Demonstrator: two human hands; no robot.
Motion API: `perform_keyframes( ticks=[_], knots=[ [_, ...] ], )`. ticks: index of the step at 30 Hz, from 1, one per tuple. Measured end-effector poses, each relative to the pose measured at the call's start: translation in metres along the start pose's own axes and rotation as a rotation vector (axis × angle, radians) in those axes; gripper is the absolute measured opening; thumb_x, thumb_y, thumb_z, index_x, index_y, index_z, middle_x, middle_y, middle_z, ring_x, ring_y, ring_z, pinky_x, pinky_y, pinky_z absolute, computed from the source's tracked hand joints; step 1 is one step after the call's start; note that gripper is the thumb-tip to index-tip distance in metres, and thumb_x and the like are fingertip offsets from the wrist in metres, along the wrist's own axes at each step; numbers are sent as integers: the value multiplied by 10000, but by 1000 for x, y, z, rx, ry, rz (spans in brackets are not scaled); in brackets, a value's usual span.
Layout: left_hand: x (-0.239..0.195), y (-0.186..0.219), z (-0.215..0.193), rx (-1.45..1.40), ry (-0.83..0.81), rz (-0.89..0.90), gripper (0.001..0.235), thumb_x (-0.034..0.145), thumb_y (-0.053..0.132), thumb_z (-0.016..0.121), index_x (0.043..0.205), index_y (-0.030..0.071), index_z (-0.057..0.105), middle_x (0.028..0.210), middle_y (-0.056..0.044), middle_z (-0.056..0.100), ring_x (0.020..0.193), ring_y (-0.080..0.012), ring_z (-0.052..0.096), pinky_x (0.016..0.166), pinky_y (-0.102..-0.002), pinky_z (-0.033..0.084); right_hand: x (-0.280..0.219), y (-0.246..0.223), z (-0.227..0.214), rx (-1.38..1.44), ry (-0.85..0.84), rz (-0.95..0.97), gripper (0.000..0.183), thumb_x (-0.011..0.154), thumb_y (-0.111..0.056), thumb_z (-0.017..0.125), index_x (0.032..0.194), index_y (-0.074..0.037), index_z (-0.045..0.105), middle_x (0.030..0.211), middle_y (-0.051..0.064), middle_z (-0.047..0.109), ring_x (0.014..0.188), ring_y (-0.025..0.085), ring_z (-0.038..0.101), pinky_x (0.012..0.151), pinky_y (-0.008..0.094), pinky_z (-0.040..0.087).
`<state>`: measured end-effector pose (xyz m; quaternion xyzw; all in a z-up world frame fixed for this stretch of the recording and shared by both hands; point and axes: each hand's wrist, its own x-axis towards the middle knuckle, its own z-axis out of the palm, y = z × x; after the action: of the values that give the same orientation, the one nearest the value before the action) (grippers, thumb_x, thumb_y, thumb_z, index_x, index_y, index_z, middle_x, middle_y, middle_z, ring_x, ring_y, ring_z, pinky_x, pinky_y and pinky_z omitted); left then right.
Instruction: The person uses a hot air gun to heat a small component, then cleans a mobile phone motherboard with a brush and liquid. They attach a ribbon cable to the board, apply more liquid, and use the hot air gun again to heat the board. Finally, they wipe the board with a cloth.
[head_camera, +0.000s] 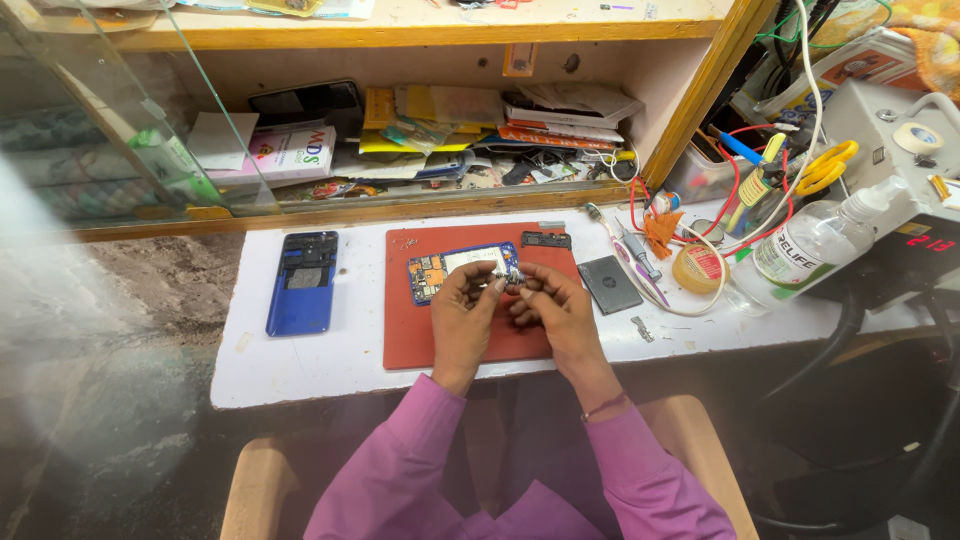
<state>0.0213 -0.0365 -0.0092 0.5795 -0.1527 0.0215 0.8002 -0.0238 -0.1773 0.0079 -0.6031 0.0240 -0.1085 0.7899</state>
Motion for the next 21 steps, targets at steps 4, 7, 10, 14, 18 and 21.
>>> perform_keyframes(
  ticks=[4, 7, 10, 14, 18, 21],
  knots=[
    [-2, 2, 5, -114, 45, -29, 222, 962, 51, 687, 1168, -23, 650, 999, -55, 707, 862, -89, 665, 758, -222, 579, 4, 8, 4, 11, 13, 40, 245, 963, -137, 702, 1130, 41, 723, 858, 69, 729, 695, 103, 660, 626, 237, 536],
    [-2, 2, 3, -170, 12, -17, 251, 953, 65, 677, 1190, 0, 623, 1033, -30, 684, 872, -84, 660, 763, -222, 579, 7, 16, 5, -59, 40, -15, 216, 958, -129, 726, 1096, 37, 743, 838, 57, 722, 687, 91, 633, 609, 232, 512],
    [-1, -1, -1, -137, -17, -26, 237, 962, 66, 676, 1184, -3, 627, 1021, -35, 688, 868, -84, 655, 754, -221, 567, 9, 22, 6, -73, 70, -25, 190, 951, -137, 704, 1052, 21, 736, 839, 52, 730, 673, 94, 644, 588, 237, 516],
    [0, -3, -3, -135, -28, -9, 199, 976, 47, 696, 1154, -22, 638, 994, -48, 683, 848, -74, 607, 736, -223, 537, 10, 26, 3, -90, 59, -60, 151, 961, -131, 682, 1024, 1, 719, 827, 56, 730, 665, 98, 647, 586, 239, 518],
    [1, -5, -6, -135, -26, -14, 193, 967, 52, 690, 1145, -2, 638, 978, -39, 682, 851, -66, 624, 751, -218, 553, 8, 29, -1, -90, -1, -54, 153, 990, -147, 659, 990, 0, 700, 816, 59, 713, 670, 99, 647, 593, 240, 519],
    [1, -6, -6, -122, -16, 2, 192, 965, 48, 692, 1145, 9, 639, 970, -28, 675, 849, -68, 621, 752, -216, 549, 8, 29, -2, -100, -21, -65, 147, 993, -141, 657, 981, 1, 695, 810, 60, 708, 667, 102, 643, 596, 243, 514]
  ],
)
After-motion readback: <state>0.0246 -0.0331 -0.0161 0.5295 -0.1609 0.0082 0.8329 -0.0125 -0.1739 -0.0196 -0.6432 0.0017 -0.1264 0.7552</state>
